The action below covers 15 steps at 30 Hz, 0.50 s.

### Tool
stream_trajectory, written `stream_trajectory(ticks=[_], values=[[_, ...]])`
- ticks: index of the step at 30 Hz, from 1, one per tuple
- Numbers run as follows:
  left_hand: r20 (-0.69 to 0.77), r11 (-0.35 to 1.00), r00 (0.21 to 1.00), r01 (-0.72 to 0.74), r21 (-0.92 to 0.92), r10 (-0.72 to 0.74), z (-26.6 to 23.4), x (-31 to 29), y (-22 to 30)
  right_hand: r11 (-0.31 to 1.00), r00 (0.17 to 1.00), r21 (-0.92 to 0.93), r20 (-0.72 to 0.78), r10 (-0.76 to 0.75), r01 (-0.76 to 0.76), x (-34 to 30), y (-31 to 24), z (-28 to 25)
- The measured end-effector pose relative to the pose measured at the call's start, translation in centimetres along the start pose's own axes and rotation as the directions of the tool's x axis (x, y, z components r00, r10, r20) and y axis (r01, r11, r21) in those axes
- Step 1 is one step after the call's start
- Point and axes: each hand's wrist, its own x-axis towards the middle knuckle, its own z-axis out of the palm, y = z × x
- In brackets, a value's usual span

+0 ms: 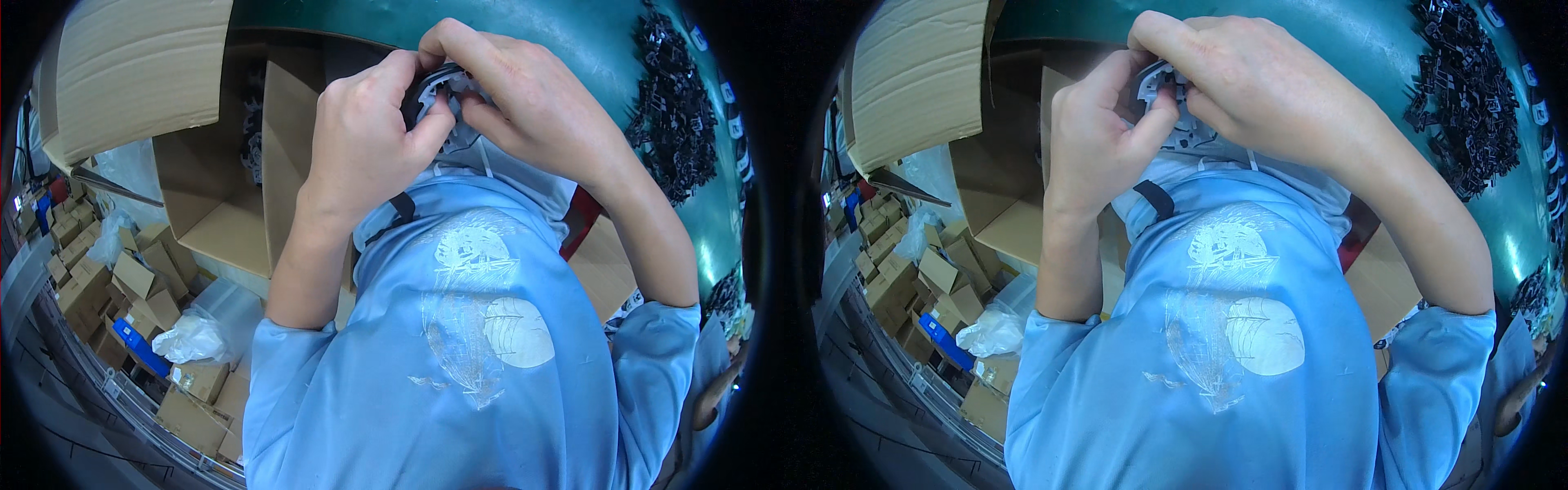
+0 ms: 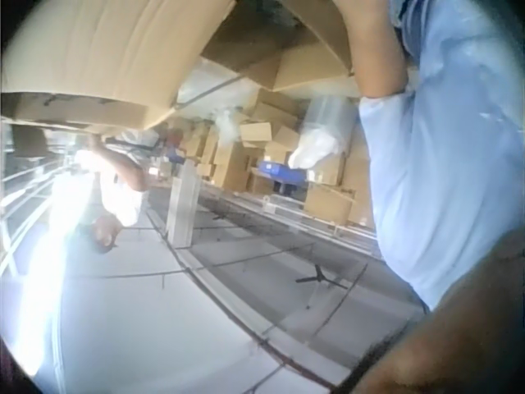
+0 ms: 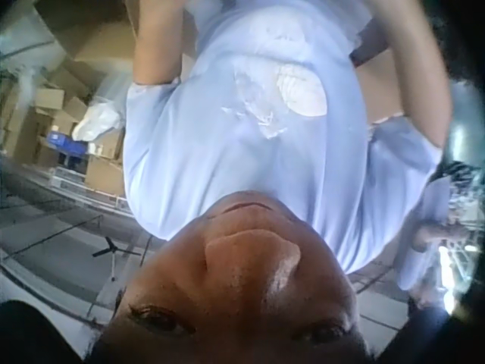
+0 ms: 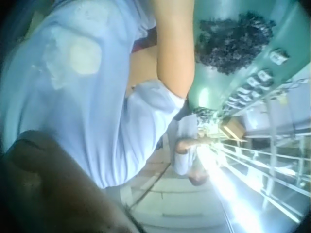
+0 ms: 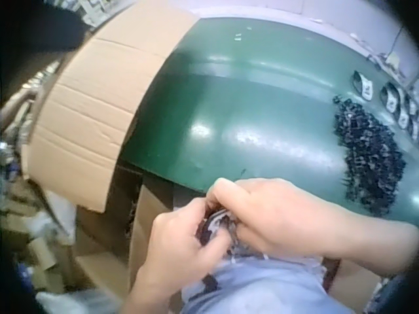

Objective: The person places assembled mouse components into a cardboard box, then repeatedly picks up mouse shells and small plastic pieces, fits the plastic pieces into each mouse shell by hand, and places the assembled mouse shells onto the conveyor belt.

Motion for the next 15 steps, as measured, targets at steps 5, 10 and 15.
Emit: stream_trajectory(ticks=[5,10,15], values=[[-0.025,0.997,0.999,-0.047,0.057,0.048,0.3,0.5,-0.2,0.997,0.995,-0.009,-0.067,-0.075,0.074,0.5,0.5,0.1],[0.002,0.993,0.999,-0.040,0.113,0.040,-0.6,0.8,0.5,0.999,0.999,-0.006,-0.031,0.035,-0.035,0.4,0.9,0.3],[0.129,0.933,0.930,0.353,-0.065,-0.343,-5.1,-3.5,-3.1,0.997,0.998,-0.042,0.023,-0.066,0.067,0.6,-2.2,-1.1]])
